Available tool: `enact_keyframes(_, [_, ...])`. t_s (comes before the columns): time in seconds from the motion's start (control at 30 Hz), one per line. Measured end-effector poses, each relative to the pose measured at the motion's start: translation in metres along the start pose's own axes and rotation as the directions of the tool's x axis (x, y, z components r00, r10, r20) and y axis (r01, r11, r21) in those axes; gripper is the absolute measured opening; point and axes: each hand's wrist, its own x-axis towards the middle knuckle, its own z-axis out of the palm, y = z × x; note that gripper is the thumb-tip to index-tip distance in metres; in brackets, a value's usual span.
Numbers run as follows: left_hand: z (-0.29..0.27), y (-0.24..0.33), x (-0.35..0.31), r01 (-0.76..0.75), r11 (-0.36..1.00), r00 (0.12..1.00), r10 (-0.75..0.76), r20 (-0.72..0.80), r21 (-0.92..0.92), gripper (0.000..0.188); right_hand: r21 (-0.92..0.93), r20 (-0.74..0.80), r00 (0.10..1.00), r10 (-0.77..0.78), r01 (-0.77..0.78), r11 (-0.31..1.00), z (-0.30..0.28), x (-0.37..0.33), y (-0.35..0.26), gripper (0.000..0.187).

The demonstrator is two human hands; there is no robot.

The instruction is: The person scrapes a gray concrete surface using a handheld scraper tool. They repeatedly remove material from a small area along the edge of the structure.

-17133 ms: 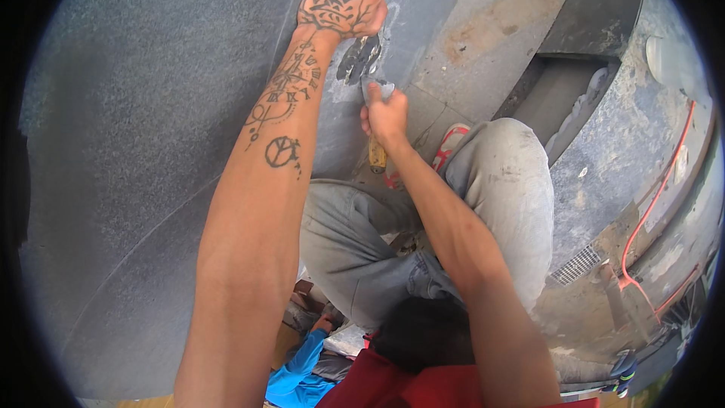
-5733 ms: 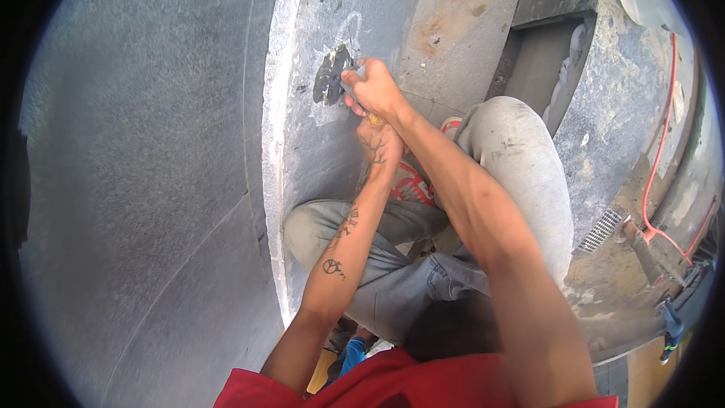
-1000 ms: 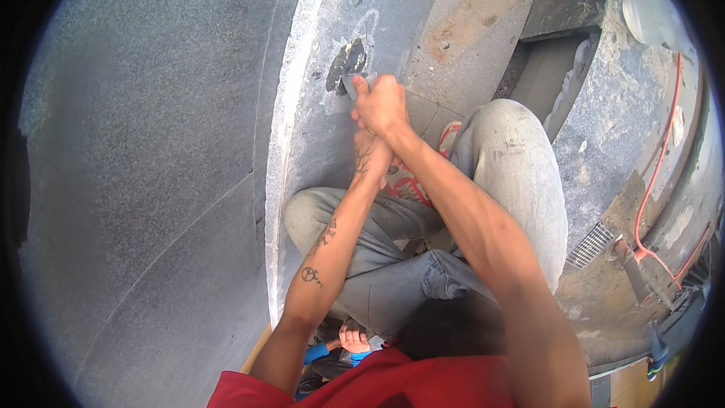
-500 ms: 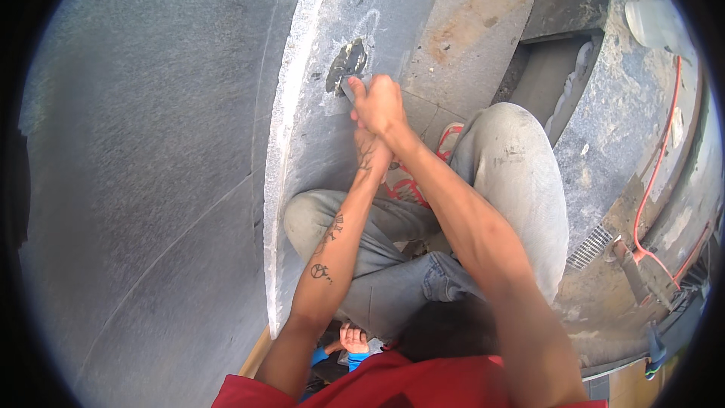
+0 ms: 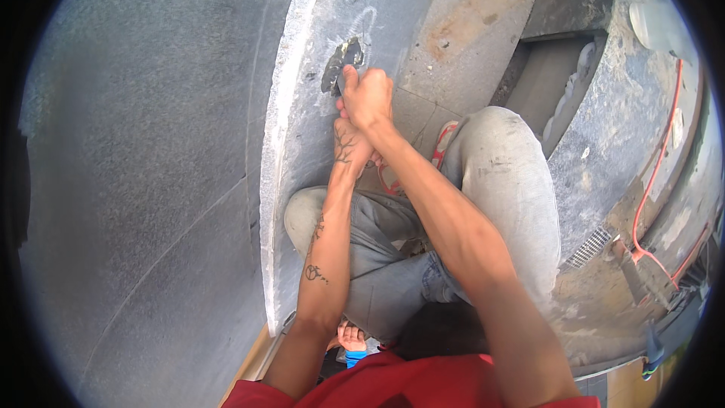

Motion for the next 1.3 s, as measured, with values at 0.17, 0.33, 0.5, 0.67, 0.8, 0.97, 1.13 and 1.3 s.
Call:
enact_keyframes(0.17, [0.006, 0.005, 0.004, -0.051, 0.999, 0.997, 0.052, -0.056, 0.017, 0.032, 0.001, 0.011, 1.0, -0.012, 0.012, 1.0, -0.001, 0.01, -0.003, 0.046])
enact_keyframes(0.33, [0.0, 0.005, 0.006, -0.001, 1.0, 1.0, 0.0, -0.01, -0.021, 0.031, 0.026, -0.062, 0.998, 0.007, -0.005, 1.0, 0.006, 0.005, -0.005, 0.048])
enact_keyframes(0.5, [0.03, 0.018, -0.004, -0.023, 0.951, 0.994, -0.013, -0.113, -0.307, 0.026, -0.182, 0.082, 0.996, -0.042, 0.056, 0.982, -0.015, 0.016, -0.015, 0.05])
enact_keyframes(0.67, [0.041, 0.022, -0.013, 0.086, 0.922, 0.982, -0.142, -0.125, -0.378, 0.009, -0.197, 0.214, 0.972, -0.098, 0.141, 0.97, -0.023, 0.022, -0.016, 0.048])
enact_keyframes(0.8, [0.047, 0.015, -0.009, 0.022, 0.898, 0.989, -0.084, -0.121, -0.439, 0.028, -0.217, 0.265, 0.96, -0.088, 0.149, 0.965, -0.027, 0.023, -0.021, 0.047])
enact_keyframes(0.97, [0.051, 0.018, -0.016, 0.015, 0.874, 0.979, -0.111, -0.17, -0.485, 0.026, -0.214, 0.258, 0.965, -0.05, 0.107, 0.971, -0.027, 0.019, -0.024, 0.048])
enact_keyframes(1.13, [0.046, 0.01, -0.017, 0.006, 0.883, 0.991, -0.069, -0.116, -0.469, 0.029, -0.2, 0.229, 0.969, -0.094, 0.142, 0.97, -0.026, 0.013, -0.022, 0.05])
enact_keyframes(1.3, [0.053, 0.014, -0.027, 0.02, 0.885, 0.973, -0.124, -0.194, -0.465, 0.029, -0.308, 0.301, 0.954, -0.021, 0.117, 0.944, -0.028, 0.006, -0.022, 0.044])
